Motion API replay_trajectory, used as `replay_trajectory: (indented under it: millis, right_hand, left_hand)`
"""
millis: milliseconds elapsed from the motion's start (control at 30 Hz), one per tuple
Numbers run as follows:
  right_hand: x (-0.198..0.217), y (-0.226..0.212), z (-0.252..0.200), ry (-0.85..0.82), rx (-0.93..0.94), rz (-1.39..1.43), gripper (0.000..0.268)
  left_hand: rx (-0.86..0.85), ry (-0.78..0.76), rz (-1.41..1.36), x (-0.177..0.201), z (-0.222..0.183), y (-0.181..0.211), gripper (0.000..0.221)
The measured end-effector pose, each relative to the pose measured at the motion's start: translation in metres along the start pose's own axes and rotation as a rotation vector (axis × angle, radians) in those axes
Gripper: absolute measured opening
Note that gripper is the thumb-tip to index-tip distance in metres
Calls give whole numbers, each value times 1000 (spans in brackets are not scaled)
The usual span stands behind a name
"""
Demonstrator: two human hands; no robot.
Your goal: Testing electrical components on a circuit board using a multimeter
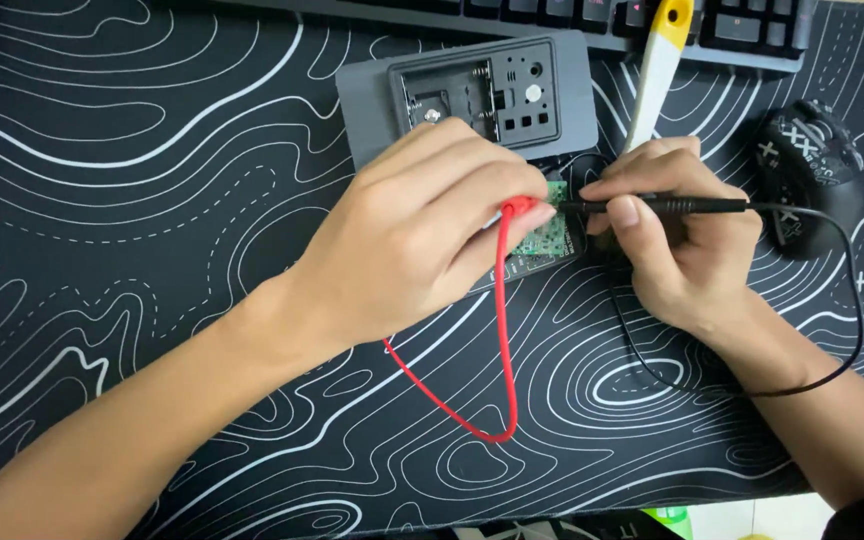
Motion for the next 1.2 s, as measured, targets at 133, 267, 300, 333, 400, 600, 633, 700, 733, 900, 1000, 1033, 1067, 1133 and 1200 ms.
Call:
replay_trajectory:
  millis: [133, 267, 300, 333, 400, 600, 633, 700, 733, 900, 1000, 1033, 1067, 1133, 1200]
  right_hand:
    - [0, 0, 0, -2, -4, -1, 32]
    - [0, 0, -1, 1, 23, -4, 31]
    - [0, 0, -1, 0, 18, -5, 31]
    - [0, 0, 0, 0, 24, -3, 31]
    - [1, 1, -2, 9, 14, -18, 31]
    - [1, 0, -1, 6, 29, -14, 30]
    - [0, 0, -1, 6, 31, -13, 30]
    - [1, 1, -2, 6, 23, -20, 30]
    - [1, 0, -1, 8, 22, -20, 30]
    - [1, -2, 0, -19, 12, -16, 30]
    - [1, -2, 0, -15, 17, -17, 30]
    - [1, -2, 0, -16, 14, -17, 30]
    - [1, -2, 0, -19, 14, -18, 30]
    - [1, -2, 0, -24, 14, -17, 31]
    - [1, -2, -1, -15, 16, -21, 30]
  left_hand:
    - [10, 15, 6, -1, 0, -1, 5]
    - [18, -4, 3, -2, 0, -4, 5]
    - [22, -16, 12, -1, 0, -4, 7]
    - [21, -14, 17, -1, 2, -3, 7]
    - [19, -15, -49, -1, 4, -1, 10]
    - [-29, -55, 52, -15, -5, 4, 9]
    - [-30, -55, 55, -13, -4, 2, 9]
    - [-42, -11, -20, -11, 0, -1, 7]
    - [-43, -12, -22, -9, 0, 0, 7]
    - [39, 4, -78, -5, -3, -3, 6]
    - [64, 41, -91, -6, -8, -7, 14]
    - [66, 40, -94, -6, -8, -7, 14]
    - [76, 44, -88, -5, -7, -6, 14]
    - [88, 49, -83, -4, -8, -7, 15]
    - [73, 6, -106, -5, -9, -7, 13]
Point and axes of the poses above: each hand's wrist, its own z-axis towards the middle knuckle, its own x-axis out of the back of the hand, y = z × x, the point moved 3 cm from there along z, towards the middle knuckle, and after that the axes turned 3 degrees about -x, right-handed, at the moved point
